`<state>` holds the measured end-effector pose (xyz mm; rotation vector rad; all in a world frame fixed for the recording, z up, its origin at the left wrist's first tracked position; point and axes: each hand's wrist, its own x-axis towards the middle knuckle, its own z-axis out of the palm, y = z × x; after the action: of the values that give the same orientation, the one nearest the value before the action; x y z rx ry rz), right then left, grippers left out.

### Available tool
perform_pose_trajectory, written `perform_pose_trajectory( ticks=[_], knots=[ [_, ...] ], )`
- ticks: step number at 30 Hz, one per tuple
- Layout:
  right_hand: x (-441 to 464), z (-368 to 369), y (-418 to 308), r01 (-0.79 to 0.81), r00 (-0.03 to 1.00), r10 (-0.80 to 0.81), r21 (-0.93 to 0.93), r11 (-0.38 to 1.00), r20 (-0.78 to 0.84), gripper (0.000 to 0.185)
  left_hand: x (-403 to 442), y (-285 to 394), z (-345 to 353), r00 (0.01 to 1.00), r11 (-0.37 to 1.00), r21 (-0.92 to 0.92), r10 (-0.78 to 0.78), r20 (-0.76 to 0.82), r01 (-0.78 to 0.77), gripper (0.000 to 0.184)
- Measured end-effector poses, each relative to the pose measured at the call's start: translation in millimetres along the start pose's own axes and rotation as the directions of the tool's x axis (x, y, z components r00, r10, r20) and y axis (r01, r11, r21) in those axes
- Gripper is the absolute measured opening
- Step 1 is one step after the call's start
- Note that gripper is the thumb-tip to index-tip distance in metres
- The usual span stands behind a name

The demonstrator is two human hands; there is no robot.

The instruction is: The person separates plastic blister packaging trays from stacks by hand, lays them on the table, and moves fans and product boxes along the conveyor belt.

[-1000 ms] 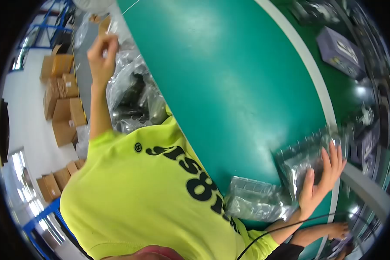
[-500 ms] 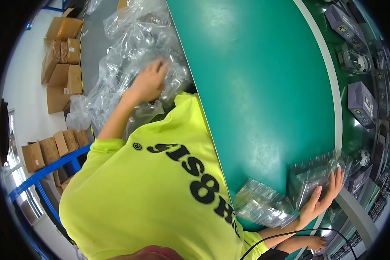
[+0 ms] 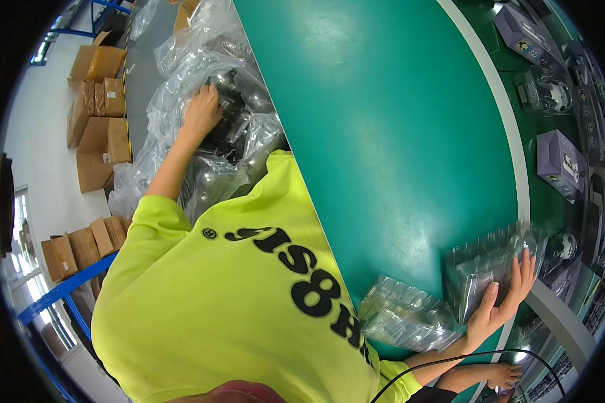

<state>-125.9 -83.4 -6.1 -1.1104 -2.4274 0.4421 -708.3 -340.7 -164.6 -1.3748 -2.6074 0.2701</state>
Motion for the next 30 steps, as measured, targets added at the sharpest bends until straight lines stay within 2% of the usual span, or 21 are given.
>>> perform_pose_trajectory(
  ticks=[5, 9, 10, 14, 20, 21, 24, 25, 28, 30],
  knots=[
    [-3, 0, 2, -0.02, 1.0, 0.02, 0.003, 1.0, -0.017, 0.046, 37, 36, 18, 0.984, 0.982, 0.162, 0.12, -0.13, -0.098, 0.025],
    [-1, 2, 3, -0.016, 0.999, 0.018, 0.041, 0.999, -0.051, 0.047, 47, 34, 29, 0.998, 0.985, 0.168, -0.047, 0.044, 0.039, 0.027],
    [-2, 2, 4, -0.018, 0.998, 0.02, 0.045, 0.999, -0.055, 0.047, 47, 33, 27, 0.998, 0.984, 0.172, -0.044, 0.04, 0.037, 0.027],
    [-4, 1, 7, -0.016, 0.998, 0.02, 0.058, 0.998, -0.067, 0.047, 43, 17, 9, 0.998, 0.997, -0.067, -0.043, 0.035, 0.046, 0.031],
    [-2, 2, 7, -0.022, 0.998, 0.026, 0.067, 0.997, -0.063, 0.047, 6, 17, -35, 0.998, 0.971, -0.229, -0.068, -0.019, 0.061, 0.033],
    [-2, 0, 5, -0.029, 0.998, 0.033, 0.057, 0.998, -0.057, 0.047, 3, 20, -47, 0.997, 0.947, -0.314, -0.076, -0.015, 0.067, 0.033],
    [1, -1, 0, -0.039, 0.999, 0.04, 0.03, 0.999, -0.031, 0.047, -8, 26, -88, 0.994, 0.83, -0.549, -0.113, 0.007, 0.098, 0.032],
    [2, 0, 0, -0.032, 0.999, 0.033, 0.032, 0.999, -0.026, 0.047, -12, 25, -99, 0.993, 0.829, -0.548, -0.122, 0.01, 0.107, 0.032],
    [0, 1, 4, -0.03, 0.999, 0.031, 0.033, 0.999, -0.036, 0.047, -13, 19, -134, 0.984, 0.526, -0.832, -0.122, 0.132, 0.177, 0.031],
    [-1, -1, 3, -0.039, 0.998, 0.04, 0.032, 0.999, -0.055, 0.047, -13, 14, -165, 0.982, 0.236, -0.956, -0.116, 0.151, 0.175, 0.033]
  ],
)
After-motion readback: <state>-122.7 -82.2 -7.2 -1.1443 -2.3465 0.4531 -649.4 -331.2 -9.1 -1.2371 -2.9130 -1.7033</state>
